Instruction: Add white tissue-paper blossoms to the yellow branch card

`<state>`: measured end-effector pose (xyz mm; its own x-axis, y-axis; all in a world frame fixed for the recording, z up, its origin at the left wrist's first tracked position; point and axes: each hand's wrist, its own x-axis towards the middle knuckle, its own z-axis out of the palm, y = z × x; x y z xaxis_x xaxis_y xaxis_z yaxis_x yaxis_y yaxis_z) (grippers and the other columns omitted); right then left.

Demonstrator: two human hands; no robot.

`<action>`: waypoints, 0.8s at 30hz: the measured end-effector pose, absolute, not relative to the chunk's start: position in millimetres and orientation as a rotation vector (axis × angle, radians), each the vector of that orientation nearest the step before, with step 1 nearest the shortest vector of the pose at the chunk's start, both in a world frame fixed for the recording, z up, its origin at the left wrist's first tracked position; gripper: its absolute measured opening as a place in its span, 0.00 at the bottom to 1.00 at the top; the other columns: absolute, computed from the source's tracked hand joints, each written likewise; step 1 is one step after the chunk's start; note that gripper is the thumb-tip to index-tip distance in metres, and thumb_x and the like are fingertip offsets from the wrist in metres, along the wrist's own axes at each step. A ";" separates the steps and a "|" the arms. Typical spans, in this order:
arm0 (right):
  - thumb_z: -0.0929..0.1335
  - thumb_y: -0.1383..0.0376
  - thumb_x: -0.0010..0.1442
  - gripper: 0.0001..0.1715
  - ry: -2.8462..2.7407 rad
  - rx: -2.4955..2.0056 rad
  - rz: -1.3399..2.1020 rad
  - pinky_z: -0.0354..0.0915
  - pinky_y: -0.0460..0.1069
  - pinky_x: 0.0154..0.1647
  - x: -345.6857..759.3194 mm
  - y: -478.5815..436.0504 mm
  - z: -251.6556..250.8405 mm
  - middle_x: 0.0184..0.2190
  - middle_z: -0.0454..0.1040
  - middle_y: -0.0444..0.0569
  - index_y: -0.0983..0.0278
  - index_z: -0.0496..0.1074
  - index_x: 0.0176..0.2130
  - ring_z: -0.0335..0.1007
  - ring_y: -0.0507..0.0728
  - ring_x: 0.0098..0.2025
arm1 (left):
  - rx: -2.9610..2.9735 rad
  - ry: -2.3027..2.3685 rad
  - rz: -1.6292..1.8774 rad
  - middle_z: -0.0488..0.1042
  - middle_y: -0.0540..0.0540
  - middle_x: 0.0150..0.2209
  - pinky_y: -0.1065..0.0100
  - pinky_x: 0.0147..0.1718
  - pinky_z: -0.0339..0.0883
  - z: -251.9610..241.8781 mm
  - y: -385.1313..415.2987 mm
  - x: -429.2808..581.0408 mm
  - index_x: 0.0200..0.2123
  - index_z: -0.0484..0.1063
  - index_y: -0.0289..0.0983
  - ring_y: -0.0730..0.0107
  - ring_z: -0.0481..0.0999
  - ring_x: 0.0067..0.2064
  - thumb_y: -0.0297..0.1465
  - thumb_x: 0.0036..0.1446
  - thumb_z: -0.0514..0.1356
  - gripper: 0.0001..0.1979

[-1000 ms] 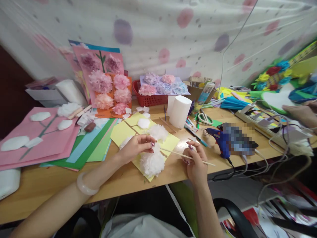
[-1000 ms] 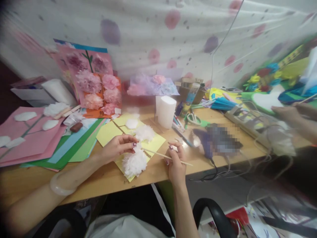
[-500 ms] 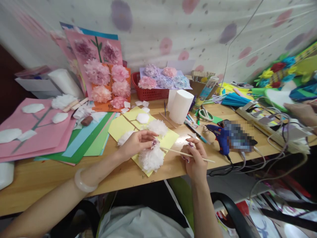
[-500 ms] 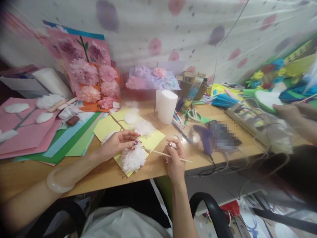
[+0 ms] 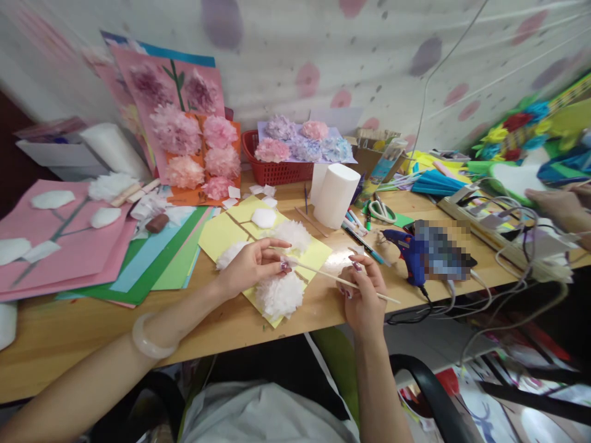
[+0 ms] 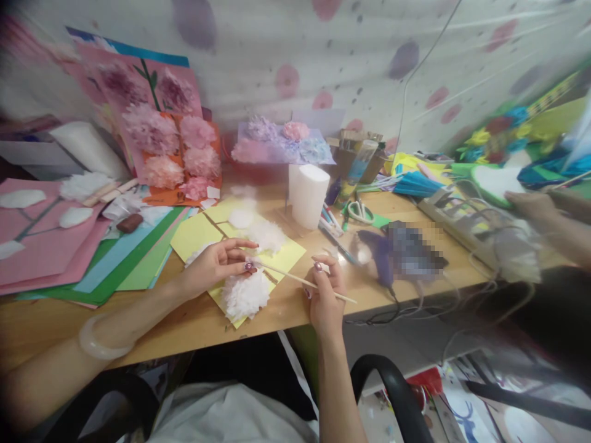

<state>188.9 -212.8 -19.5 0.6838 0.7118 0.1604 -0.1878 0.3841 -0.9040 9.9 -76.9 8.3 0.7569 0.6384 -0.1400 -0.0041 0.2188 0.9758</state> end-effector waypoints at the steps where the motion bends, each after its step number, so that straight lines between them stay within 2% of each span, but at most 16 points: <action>1: 0.70 0.58 0.57 0.10 -0.576 -1.023 0.592 0.47 0.44 0.20 189.2 -212.7 -19.6 0.15 0.52 0.33 0.59 0.69 0.38 0.45 0.48 0.17 | 1.280 0.598 0.489 0.81 0.48 0.34 0.64 0.41 0.75 8.0 -76.9 10.0 0.49 0.71 0.36 0.66 0.81 0.37 0.30 0.45 0.73 0.26; 9: 0.70 0.56 0.59 0.11 -0.606 -1.051 0.598 0.46 0.44 0.19 190.3 -213.9 -21.3 0.14 0.51 0.32 0.59 0.69 0.39 0.43 0.48 0.17 | 1.281 0.645 0.535 0.79 0.47 0.38 0.62 0.40 0.77 3.4 -76.5 12.1 0.46 0.71 0.37 0.66 0.81 0.38 0.30 0.43 0.73 0.26; 13: 0.70 0.56 0.59 0.12 -0.629 -1.049 0.639 0.46 0.44 0.19 189.3 -213.9 -21.0 0.14 0.53 0.33 0.59 0.69 0.40 0.45 0.48 0.16 | 1.286 0.645 0.523 0.79 0.48 0.35 0.64 0.40 0.76 3.5 -78.3 14.6 0.46 0.70 0.36 0.67 0.81 0.37 0.31 0.43 0.74 0.26; 24: 0.70 0.59 0.61 0.09 -0.640 -1.025 0.628 0.49 0.43 0.19 187.6 -213.4 -23.2 0.15 0.56 0.33 0.59 0.70 0.40 0.48 0.47 0.17 | 1.350 0.566 0.501 0.79 0.47 0.36 0.62 0.46 0.73 6.1 -78.7 12.0 0.48 0.70 0.36 0.67 0.79 0.40 0.30 0.45 0.73 0.26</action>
<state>187.6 -213.4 -23.2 0.6564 0.7314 0.1850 -0.1705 0.3828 -0.9080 12.0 -78.7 6.1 0.7671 0.6352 -0.0898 -0.0119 0.1541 0.9880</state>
